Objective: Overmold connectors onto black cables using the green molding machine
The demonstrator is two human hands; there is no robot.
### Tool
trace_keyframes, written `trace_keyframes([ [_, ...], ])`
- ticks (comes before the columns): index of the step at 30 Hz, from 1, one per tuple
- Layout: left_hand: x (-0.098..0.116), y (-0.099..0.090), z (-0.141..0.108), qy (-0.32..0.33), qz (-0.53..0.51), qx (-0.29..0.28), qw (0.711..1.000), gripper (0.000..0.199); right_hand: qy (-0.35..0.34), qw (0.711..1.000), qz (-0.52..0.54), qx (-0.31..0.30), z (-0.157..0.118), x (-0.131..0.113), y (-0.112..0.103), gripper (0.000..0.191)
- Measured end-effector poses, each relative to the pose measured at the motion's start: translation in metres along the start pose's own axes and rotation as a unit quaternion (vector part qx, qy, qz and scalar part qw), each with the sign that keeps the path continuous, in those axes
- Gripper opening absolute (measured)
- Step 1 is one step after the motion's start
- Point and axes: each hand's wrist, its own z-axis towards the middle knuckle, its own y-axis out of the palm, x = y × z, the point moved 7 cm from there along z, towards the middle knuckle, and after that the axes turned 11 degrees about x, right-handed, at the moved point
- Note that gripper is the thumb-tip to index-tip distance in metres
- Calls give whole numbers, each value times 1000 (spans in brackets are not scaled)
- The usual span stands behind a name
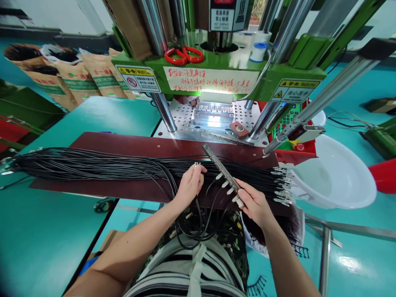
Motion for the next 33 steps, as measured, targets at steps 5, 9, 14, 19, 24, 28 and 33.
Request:
trace_keyframes([
  [5,7,5,-3,71,62,-39,995,27,-8,999,-8,-36,0,-1,4,38],
  [9,9,7,-2,69,77,-44,994,24,-55,995,-42,-68,3,-3,6,37],
  [14,3,7,1,43,84,-45,995,27,-88,988,-80,-95,6,0,6,38],
  [19,1,6,2,37,83,-48,995,31,-180,962,-187,-90,2,-10,8,37],
  [24,4,7,1,34,66,-86,993,36,-193,961,-178,-90,3,-10,7,36],
  [28,0,6,0,-15,36,-129,991,45,-168,974,-138,-65,5,-9,2,35],
  [33,-8,9,-3,-67,-9,-189,980,47,-156,973,-143,-95,3,-10,4,37],
])
